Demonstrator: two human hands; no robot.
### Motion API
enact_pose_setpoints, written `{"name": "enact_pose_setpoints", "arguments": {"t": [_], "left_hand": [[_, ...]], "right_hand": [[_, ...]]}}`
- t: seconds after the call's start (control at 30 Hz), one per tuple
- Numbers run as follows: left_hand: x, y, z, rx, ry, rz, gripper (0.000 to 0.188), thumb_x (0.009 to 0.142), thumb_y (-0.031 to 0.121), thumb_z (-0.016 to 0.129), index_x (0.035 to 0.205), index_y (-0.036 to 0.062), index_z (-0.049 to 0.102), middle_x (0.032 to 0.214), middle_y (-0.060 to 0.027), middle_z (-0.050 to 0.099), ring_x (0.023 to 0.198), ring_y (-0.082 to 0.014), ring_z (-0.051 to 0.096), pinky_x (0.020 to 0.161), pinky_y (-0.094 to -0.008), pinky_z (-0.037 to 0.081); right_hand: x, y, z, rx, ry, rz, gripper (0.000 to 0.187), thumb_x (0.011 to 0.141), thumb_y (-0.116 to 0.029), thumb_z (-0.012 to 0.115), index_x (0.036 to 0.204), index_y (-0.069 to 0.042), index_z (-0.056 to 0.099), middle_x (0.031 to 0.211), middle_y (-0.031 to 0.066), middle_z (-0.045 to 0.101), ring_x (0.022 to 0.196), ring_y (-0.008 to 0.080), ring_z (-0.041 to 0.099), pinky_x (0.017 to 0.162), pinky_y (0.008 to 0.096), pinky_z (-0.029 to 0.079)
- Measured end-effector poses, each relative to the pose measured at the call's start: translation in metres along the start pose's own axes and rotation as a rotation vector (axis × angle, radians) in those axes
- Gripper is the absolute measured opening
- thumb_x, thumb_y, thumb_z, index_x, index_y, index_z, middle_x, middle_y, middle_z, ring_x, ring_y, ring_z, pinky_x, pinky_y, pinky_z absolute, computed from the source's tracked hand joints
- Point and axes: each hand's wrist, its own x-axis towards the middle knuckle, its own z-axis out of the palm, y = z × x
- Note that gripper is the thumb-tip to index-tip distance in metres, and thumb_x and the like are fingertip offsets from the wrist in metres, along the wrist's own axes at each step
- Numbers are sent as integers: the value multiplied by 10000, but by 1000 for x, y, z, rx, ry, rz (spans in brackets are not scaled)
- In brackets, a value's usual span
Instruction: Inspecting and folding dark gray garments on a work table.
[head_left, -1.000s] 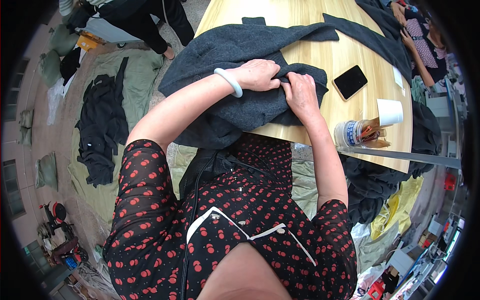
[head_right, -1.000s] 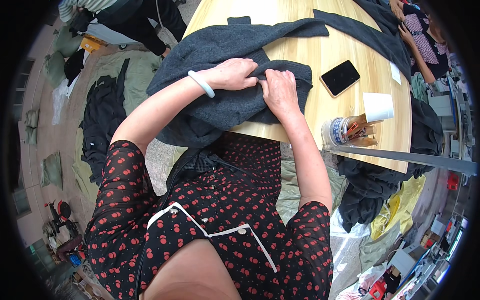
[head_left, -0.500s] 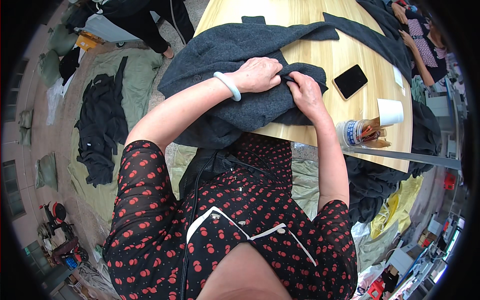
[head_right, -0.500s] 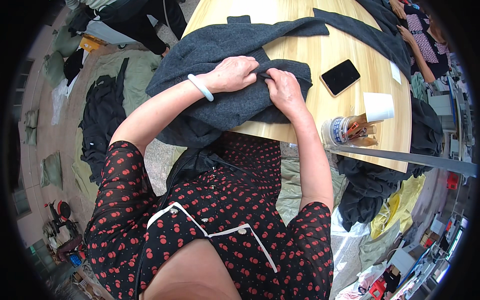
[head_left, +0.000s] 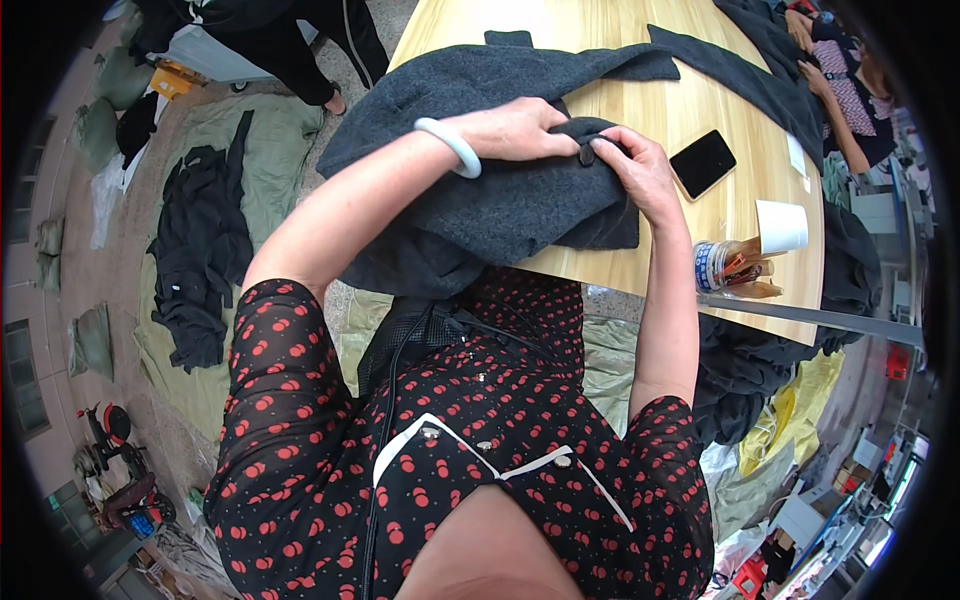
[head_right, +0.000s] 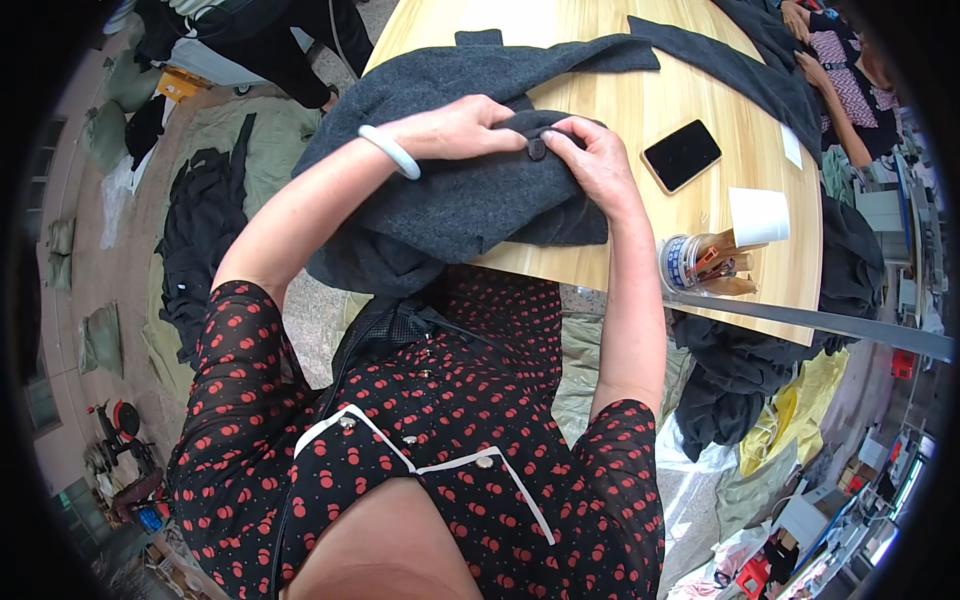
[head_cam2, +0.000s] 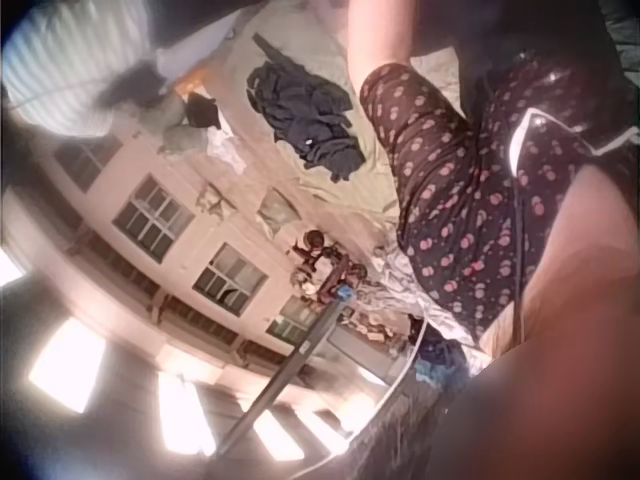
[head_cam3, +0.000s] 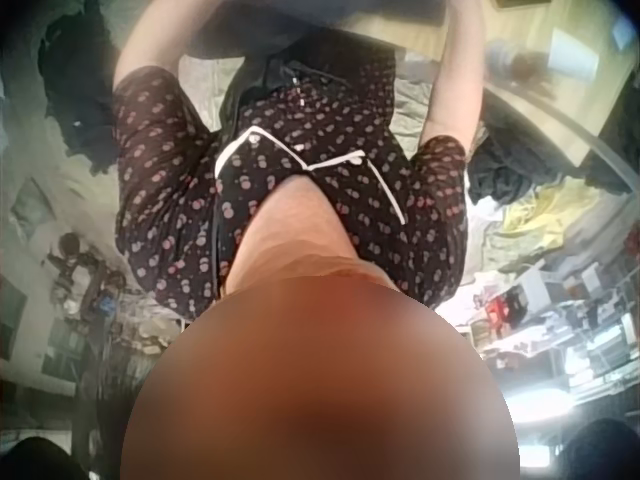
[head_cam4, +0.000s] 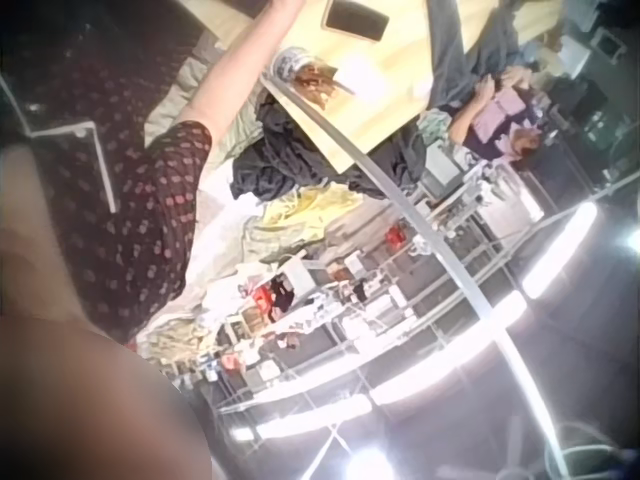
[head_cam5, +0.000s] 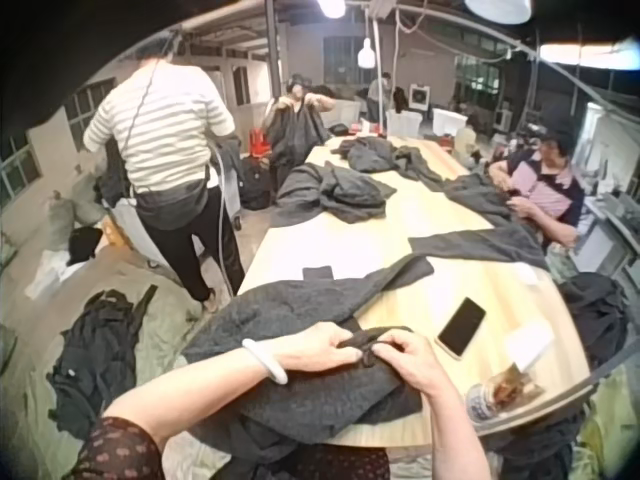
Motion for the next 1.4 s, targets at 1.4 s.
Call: {"name": "enact_pose_setpoints", "arguments": {"t": [1.4], "left_hand": [[-73,-46,-18,-224,185,-361,328,883,288,580,950,-23,656,846,-94,648,775,-119,573,721,-284,468]], "right_hand": [[2,-40,118,-639,-3,-401,154,791,-92,584,916,-2,593,879,186,629,880,343,600,804,421,474]]}}
